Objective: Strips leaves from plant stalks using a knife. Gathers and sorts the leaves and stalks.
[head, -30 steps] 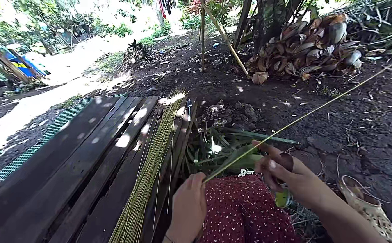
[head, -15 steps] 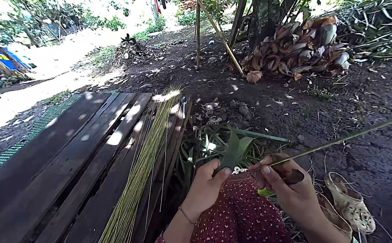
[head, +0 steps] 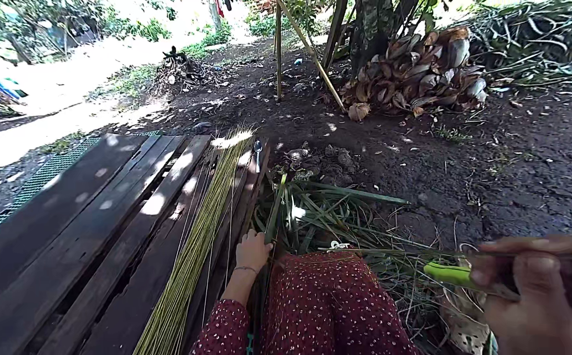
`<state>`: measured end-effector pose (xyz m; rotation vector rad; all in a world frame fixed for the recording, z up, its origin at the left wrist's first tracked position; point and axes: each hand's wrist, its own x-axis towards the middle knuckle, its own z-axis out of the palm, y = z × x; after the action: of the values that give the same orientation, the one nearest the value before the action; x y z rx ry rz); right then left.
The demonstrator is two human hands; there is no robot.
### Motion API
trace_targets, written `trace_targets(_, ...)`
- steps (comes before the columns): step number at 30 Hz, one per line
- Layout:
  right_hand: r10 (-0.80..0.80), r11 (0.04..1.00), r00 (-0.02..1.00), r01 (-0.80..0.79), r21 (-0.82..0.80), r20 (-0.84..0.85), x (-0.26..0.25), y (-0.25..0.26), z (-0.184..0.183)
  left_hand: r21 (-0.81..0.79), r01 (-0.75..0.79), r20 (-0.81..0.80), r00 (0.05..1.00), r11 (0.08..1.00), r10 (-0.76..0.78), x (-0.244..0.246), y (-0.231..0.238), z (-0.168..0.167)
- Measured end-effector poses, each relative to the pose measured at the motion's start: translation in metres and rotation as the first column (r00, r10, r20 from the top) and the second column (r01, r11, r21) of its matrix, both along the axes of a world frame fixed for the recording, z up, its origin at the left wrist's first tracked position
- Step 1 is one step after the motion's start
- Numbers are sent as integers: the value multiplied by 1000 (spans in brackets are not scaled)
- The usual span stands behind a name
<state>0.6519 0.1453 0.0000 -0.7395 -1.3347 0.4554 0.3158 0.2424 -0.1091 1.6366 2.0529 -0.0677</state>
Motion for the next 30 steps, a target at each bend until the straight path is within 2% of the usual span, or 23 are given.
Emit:
trace_targets(2, 31, 997, 999, -30, -71, 12, -2, 7, -2, 243, 43, 121, 990, 969, -75, 0, -8, 7)
trace_targets(3, 52, 994, 999, -51, -102, 6, -4, 12, -4, 416, 50, 232, 960, 908, -159, 2, -12, 13)
trace_targets(4, 66, 990, 998, -66, -124, -1, -6, 17, -7, 556, 36, 346, 899, 831, -271, 9, -16, 22)
trace_targets(5, 78, 986, 997, -78, -148, -3, -8, 22, -9, 628, 33, 435, 814, 777, -386, 18, -22, 34)
trace_targets(7, 108, 976, 994, -109, -187, -11, -12, 29, -11, 640, 127, 529, 642, 758, -554, 36, -37, 63)
trace_targets(9, 128, 968, 991, -133, -213, -34, -19, 35, -10, 647, 226, 513, 577, 728, -635, 50, -51, 85)
trace_targets(12, 151, 949, 981, -177, -260, -119, -26, 40, -7, 711, 198, 464, 589, 675, -662, 62, -62, 92)
trace_targets(14, 256, 896, 952, -298, -329, -165, -24, 40, -8, 719, 121, 494, 604, 685, -625, 65, -68, 92)
trace_targets(17, 555, 693, 812, -571, -440, -180, -24, 35, -13, 673, 21, 598, 574, 739, -560, 72, -78, 91)
trace_targets(19, 668, 546, 706, -679, -491, -235, -34, 29, -15, 640, -15, 650, 543, 768, -531, 77, -83, 91)
trace_targets(22, 744, 401, 615, -724, -561, -261, -46, 21, -13, 663, -59, 637, 567, 746, -522, 85, -89, 92)
trace_targets(25, 807, 280, 506, -783, -556, -306, -50, 15, -14, 736, -72, 558, 628, 673, -543, 88, -91, 93)
trace_targets(28, 823, 276, 493, -781, -560, -281, -55, 12, -14, 793, -67, 495, 649, 605, -577, 90, -94, 94)
trace_targets(30, 810, 242, 476, -803, -544, -342, -56, 12, -16, 827, -57, 452, 660, 560, -600, 91, -96, 94)
